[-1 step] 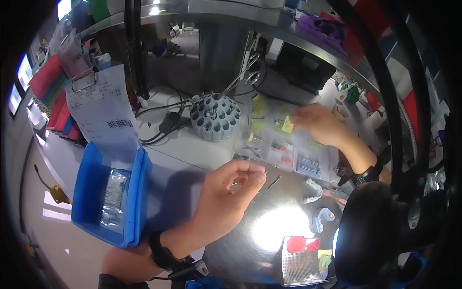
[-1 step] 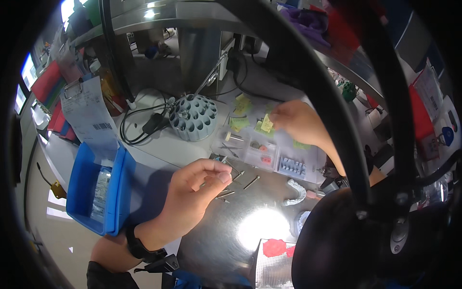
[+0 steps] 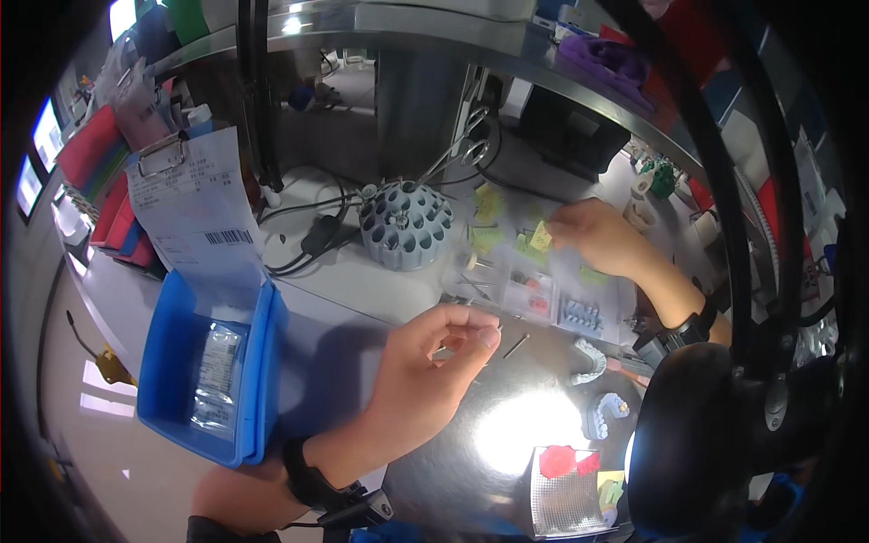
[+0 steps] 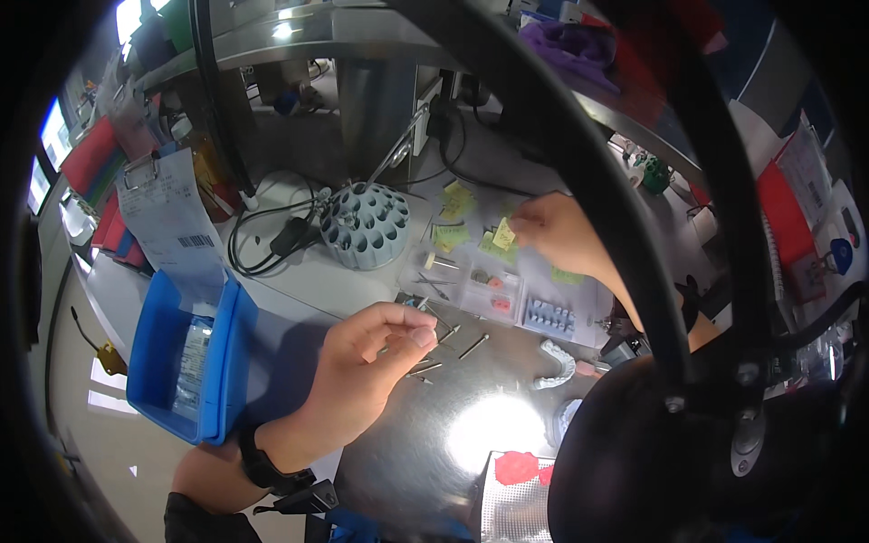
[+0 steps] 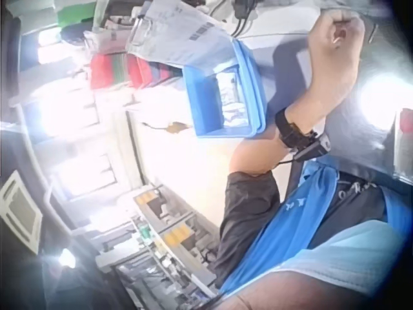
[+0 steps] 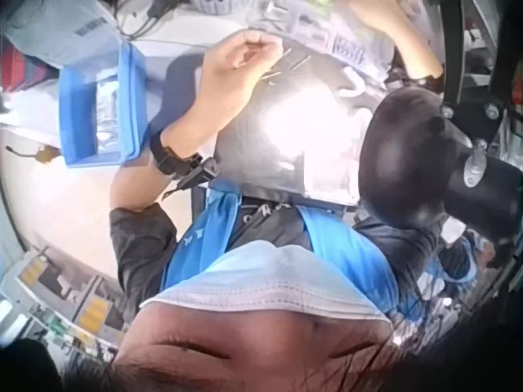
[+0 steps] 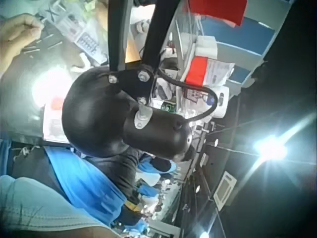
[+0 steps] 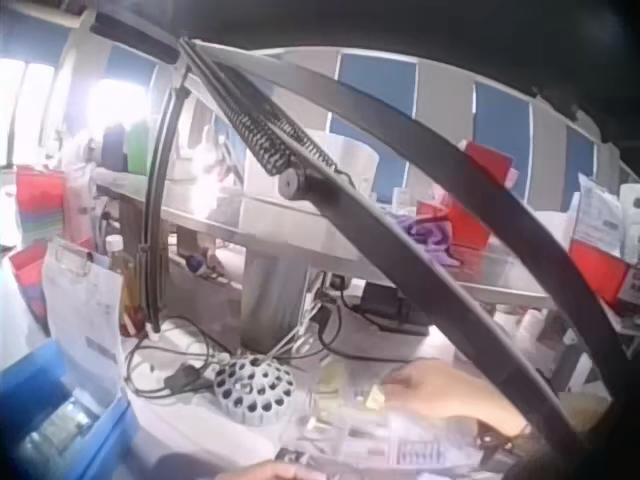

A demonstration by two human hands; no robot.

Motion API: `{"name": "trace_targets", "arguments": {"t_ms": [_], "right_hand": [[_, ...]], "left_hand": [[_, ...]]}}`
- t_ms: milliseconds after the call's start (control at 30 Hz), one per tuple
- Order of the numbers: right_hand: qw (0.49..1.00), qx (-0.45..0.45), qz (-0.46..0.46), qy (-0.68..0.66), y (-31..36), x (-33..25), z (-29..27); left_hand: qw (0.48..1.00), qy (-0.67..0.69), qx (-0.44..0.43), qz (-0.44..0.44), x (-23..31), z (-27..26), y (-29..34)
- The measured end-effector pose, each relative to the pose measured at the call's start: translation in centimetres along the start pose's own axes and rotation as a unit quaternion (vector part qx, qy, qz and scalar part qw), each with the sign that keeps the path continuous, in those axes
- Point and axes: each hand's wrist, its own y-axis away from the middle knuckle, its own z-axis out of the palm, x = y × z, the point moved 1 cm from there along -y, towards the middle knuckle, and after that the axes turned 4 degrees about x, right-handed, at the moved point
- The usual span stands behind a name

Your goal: Checking labels and using a rotary tool to inspect or refine a dental arch model.

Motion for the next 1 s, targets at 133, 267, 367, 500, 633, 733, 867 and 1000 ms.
{"name": "trace_targets", "arguments": {"t_ms": [133,267,367,500,633,733,867,1000], "right_hand": [[0.986,0.026,-0.140,0.090,0.1,2.3,-1.1],[0.993,0.056,0.069,-0.083,2.7,2.0,-2.3],[0.997,0.053,0.041,-0.041,5.4,0.1,-4.2],[0.980,0.086,-0.171,0.057,3.9,2.8,-3.1],[0.977,0.045,-0.201,0.052,-1.0,4.5,0.4],[0.992,0.013,-0.125,-0.027,-1.9,9.5,0.1],[0.996,-0.044,-0.073,-0.007,-3.7,7.5,-0.3],[0.990,-0.137,-0.010,0.038,-5.5,8.1,-0.4]], "left_hand": [[1.000,0.002,0.000,0.002,-0.4,0.0,0.2],[1.000,-0.002,0.014,0.011,-0.8,-0.2,0.1],[0.999,-0.013,0.000,0.045,-0.6,0.2,-0.1],[0.998,-0.022,-0.009,0.060,-0.8,0.3,-0.1],[0.999,-0.024,0.018,0.013,-1.5,-0.8,-0.3],[1.000,-0.006,-0.007,0.025,-0.3,0.1,0.1],[0.999,-0.016,0.015,0.024,-0.3,-0.6,0.4],[0.999,-0.007,0.015,0.035,-0.4,-0.3,0.0]]}}
